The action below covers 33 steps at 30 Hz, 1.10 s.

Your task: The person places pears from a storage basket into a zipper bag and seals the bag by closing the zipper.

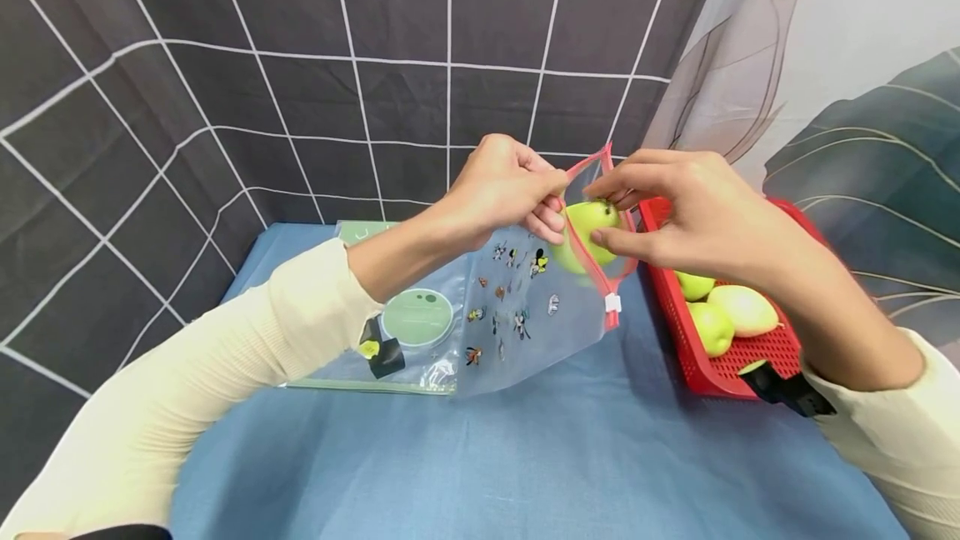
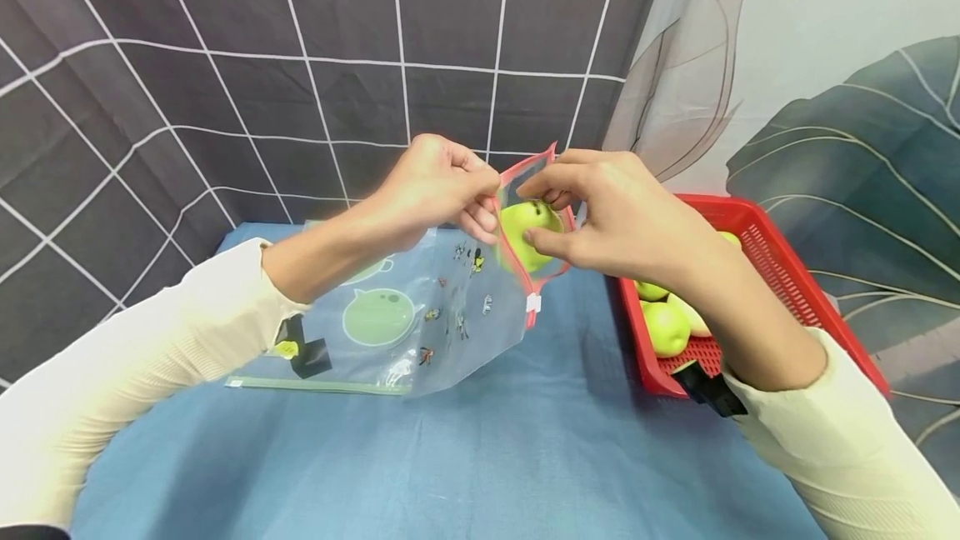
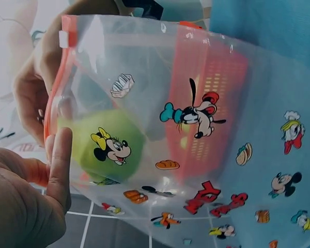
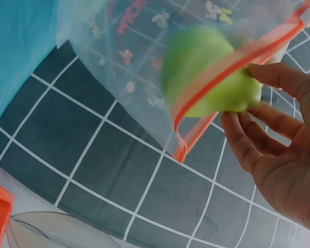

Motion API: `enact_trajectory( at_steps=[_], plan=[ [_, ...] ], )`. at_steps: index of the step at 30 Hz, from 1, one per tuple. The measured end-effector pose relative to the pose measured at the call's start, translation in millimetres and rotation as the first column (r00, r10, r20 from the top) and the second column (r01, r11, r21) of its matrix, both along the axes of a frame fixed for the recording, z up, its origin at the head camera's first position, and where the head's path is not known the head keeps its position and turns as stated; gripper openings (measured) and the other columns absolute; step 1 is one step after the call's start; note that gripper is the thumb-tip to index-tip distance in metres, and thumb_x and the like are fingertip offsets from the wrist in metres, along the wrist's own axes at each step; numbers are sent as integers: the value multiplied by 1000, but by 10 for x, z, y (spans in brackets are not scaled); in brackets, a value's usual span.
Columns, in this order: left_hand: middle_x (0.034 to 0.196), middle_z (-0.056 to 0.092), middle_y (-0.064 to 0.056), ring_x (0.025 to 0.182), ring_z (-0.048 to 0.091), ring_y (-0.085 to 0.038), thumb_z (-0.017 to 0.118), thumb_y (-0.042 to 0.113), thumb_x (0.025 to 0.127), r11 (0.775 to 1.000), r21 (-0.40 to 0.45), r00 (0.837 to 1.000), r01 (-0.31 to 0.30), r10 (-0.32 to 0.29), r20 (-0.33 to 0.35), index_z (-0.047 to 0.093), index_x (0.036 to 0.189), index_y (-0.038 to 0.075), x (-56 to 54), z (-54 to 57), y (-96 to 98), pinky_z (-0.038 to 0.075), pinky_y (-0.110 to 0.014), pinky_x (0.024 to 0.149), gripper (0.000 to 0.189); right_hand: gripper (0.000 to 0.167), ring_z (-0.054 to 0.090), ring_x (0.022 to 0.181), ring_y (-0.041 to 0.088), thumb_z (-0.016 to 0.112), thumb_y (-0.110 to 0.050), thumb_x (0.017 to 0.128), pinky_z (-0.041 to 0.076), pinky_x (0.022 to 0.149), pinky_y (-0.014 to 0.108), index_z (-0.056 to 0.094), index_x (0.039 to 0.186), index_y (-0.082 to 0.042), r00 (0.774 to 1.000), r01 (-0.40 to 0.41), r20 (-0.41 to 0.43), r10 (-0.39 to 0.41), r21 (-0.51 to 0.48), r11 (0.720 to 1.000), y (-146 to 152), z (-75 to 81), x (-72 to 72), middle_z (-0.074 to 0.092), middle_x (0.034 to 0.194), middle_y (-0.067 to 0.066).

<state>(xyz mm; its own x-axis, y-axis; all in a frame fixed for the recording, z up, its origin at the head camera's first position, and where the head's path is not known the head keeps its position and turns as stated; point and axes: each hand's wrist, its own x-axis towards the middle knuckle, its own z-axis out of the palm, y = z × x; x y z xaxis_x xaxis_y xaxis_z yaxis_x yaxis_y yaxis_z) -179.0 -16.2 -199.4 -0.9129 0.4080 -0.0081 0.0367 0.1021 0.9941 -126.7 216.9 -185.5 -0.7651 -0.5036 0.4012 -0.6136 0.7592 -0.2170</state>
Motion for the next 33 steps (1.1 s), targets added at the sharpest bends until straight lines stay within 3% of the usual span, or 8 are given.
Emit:
enact_trajectory(
  at_steps=[4,9,14,18,22,26,29,33],
  plan=[
    [68,73,-14,55,78,-19,66,-2,106,1000,30,1000,0,0,-1,78,91,-11,-8,20,12,73,-43,68,21,34,77,94,14,98,-19,85,53,79,17,87,118,-21,999,-23,-40,21,-47,999,20,-1,-10,83,107,-4],
    [65,71,-13,53,77,-19,67,-3,106,998,60,1000,-18,19,-12,77,88,-12,-18,47,15,73,-44,68,23,29,71,91,-8,92,-8,89,49,85,5,89,114,-20,992,-47,-122,26,-172,984,99,12,-19,82,99,-9],
    [66,72,-13,53,77,-19,69,-2,106,995,92,999,-42,43,-10,77,89,-13,-25,54,8,74,-45,69,21,21,73,90,-9,87,3,91,56,92,5,88,110,-4,985,-56,-170,-9,-370,927,235,3,-39,78,100,-26],
    [67,73,-13,54,77,-18,69,-2,106,992,107,998,-70,70,-2,78,94,-14,-46,30,-10,74,-45,69,19,16,72,89,-7,84,0,94,55,86,6,87,110,1,982,52,-137,-132,-476,878,381,-48,-60,76,99,-33],
    [68,72,-12,55,77,-16,68,-1,106,991,96,996,-90,90,7,78,96,-13,-75,-28,-61,74,-44,70,19,19,67,88,-12,85,-15,99,48,83,2,86,115,-5,963,243,5,-269,-441,864,561,-142,-95,72,92,-37],
    [68,72,-10,56,76,-15,66,0,105,991,68,994,-111,110,16,79,97,-12,-99,-110,-146,74,-43,70,20,24,65,83,-17,82,-31,102,45,77,0,86,119,-14,919,394,156,-362,-314,864,759,-287,-129,69,86,-40],
    [69,71,-9,56,75,-14,64,-1,104,990,64,992,-125,123,22,78,101,-15,-107,-166,-208,74,-43,70,20,24,63,79,-19,81,-35,103,44,70,3,85,120,-18,898,432,199,-393,-220,875,897,-405,-142,71,82,-33],
    [70,70,-8,55,74,-13,64,-1,104,989,74,991,-131,129,34,76,109,-19,-105,-218,-266,74,-43,70,22,24,58,80,-16,79,-35,103,43,67,11,85,119,-17,883,444,223,-414,-106,890,1042,-557,-158,79,88,-9]
  ],
)
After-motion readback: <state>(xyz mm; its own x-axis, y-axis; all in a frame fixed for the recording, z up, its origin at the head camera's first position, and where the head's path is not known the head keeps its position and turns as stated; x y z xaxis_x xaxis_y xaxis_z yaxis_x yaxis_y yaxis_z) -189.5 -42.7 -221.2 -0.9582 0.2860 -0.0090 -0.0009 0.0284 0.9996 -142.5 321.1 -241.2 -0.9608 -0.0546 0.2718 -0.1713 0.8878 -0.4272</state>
